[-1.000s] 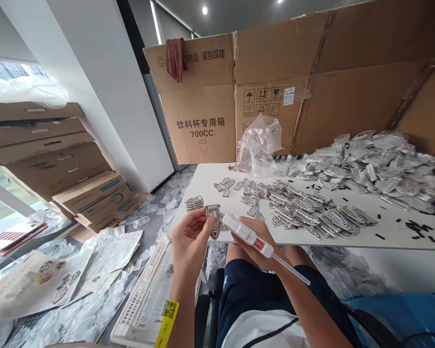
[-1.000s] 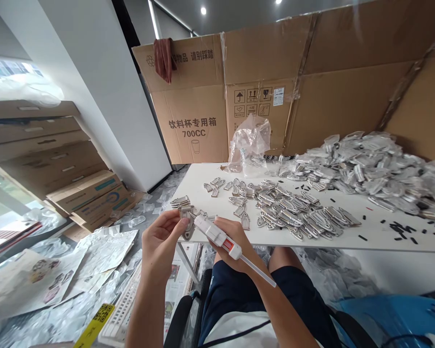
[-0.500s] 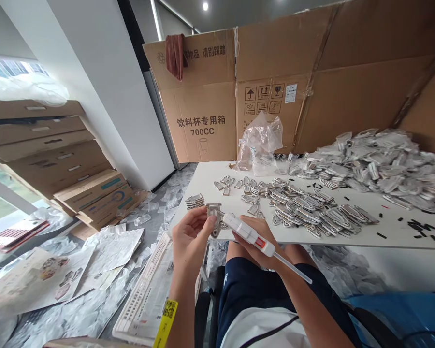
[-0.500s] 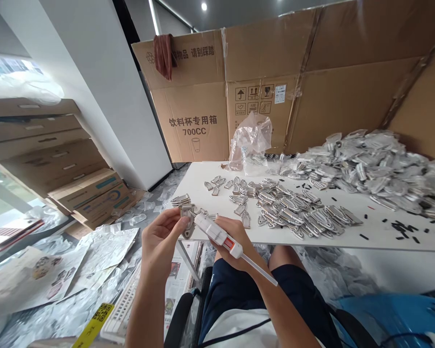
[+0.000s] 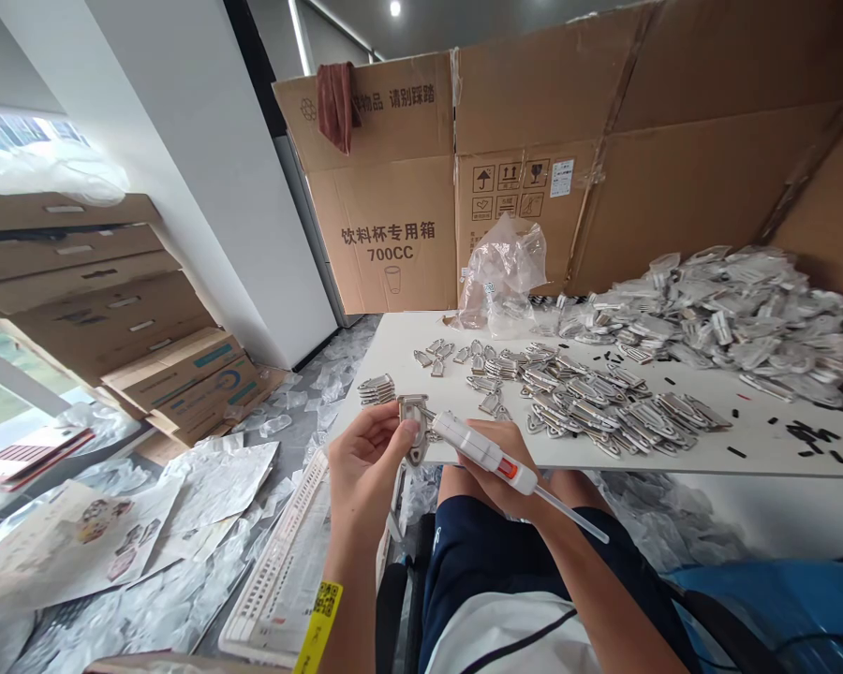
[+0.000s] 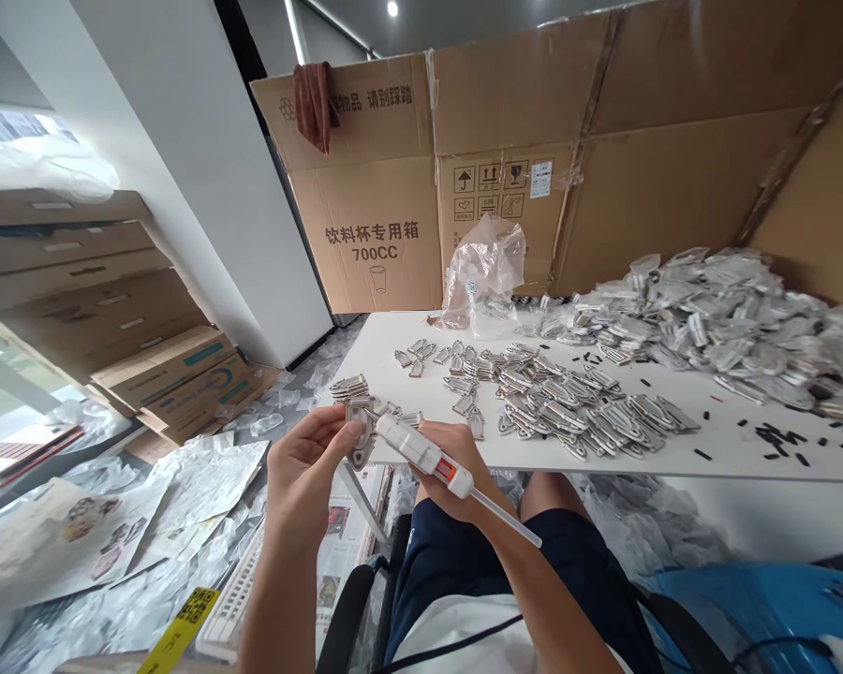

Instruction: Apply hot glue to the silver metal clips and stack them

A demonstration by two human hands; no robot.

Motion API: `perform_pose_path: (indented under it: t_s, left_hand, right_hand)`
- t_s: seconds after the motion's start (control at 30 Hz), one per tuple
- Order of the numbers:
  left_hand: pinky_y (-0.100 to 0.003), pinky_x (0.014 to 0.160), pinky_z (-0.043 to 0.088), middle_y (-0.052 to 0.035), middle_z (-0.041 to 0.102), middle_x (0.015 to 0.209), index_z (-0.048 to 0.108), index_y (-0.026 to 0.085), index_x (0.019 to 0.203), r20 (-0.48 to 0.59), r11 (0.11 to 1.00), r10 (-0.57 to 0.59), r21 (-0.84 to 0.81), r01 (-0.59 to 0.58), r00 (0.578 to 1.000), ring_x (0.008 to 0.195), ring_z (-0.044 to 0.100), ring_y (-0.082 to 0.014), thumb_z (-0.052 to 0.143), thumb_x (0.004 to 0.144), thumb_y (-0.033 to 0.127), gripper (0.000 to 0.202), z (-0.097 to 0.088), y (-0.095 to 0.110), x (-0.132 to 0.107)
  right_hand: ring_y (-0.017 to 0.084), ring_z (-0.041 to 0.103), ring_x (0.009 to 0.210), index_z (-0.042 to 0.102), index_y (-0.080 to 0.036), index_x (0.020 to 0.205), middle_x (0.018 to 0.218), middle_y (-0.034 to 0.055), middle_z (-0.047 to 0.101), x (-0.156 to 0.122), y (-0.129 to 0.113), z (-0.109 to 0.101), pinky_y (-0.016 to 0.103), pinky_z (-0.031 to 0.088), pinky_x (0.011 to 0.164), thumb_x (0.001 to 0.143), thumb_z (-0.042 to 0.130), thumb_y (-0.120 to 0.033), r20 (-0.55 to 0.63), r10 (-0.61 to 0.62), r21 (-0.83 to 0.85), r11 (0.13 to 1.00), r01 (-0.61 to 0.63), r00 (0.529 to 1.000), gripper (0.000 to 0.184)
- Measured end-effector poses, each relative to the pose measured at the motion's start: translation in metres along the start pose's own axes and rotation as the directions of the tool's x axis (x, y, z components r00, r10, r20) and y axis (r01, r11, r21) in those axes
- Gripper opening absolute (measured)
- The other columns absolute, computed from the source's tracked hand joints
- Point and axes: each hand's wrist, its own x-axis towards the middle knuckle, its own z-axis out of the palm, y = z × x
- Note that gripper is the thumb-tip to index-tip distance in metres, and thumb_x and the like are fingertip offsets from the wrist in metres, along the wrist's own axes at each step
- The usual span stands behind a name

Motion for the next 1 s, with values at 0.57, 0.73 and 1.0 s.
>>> perform_pose_path:
  t_s: [0.57,0.73,1.0]
  left_hand:
    - [-0.026,0.068,0.059,-0.0073,0.084,0.085,0.085,0.016,0.095,-0.072,0.999,-0.052,0.011,0.053,0.996,0.075,0.075,-0.0184,0.092,0.078,0.030,0.023,0.008,0.014,-0.007]
    - [-0.027,0.067,0.060,-0.0077,0.084,0.085,0.085,0.016,0.094,-0.078,0.999,-0.048,0.017,0.050,0.996,0.074,0.075,-0.0192,0.092,0.077,0.030,0.022,0.010,0.016,-0.008]
    - [-0.027,0.066,0.059,-0.0062,0.083,0.082,0.084,0.017,0.093,-0.094,0.999,-0.037,0.030,0.040,0.995,0.072,0.075,-0.0189,0.092,0.077,0.029,0.022,0.009,0.015,-0.008]
  right_hand:
    - [0.015,0.038,0.057,0.033,-0.024,0.071,0.064,-0.0032,0.042,-0.001,0.004,0.000,0.032,0.026,0.058,0.111,0.050,-0.045,0.024,-0.009,-0.045,0.999,0.010,1.000,0.048]
    - [0.015,0.039,0.056,0.033,-0.024,0.070,0.063,-0.0031,0.042,0.000,0.001,-0.001,0.032,0.027,0.058,0.110,0.051,-0.043,0.035,-0.002,-0.051,0.999,0.004,0.999,0.048]
    - [0.015,0.040,0.056,0.033,-0.024,0.069,0.063,-0.0021,0.044,0.000,0.001,-0.001,0.033,0.028,0.058,0.111,0.046,-0.049,0.044,0.005,-0.072,0.997,-0.001,0.999,0.051]
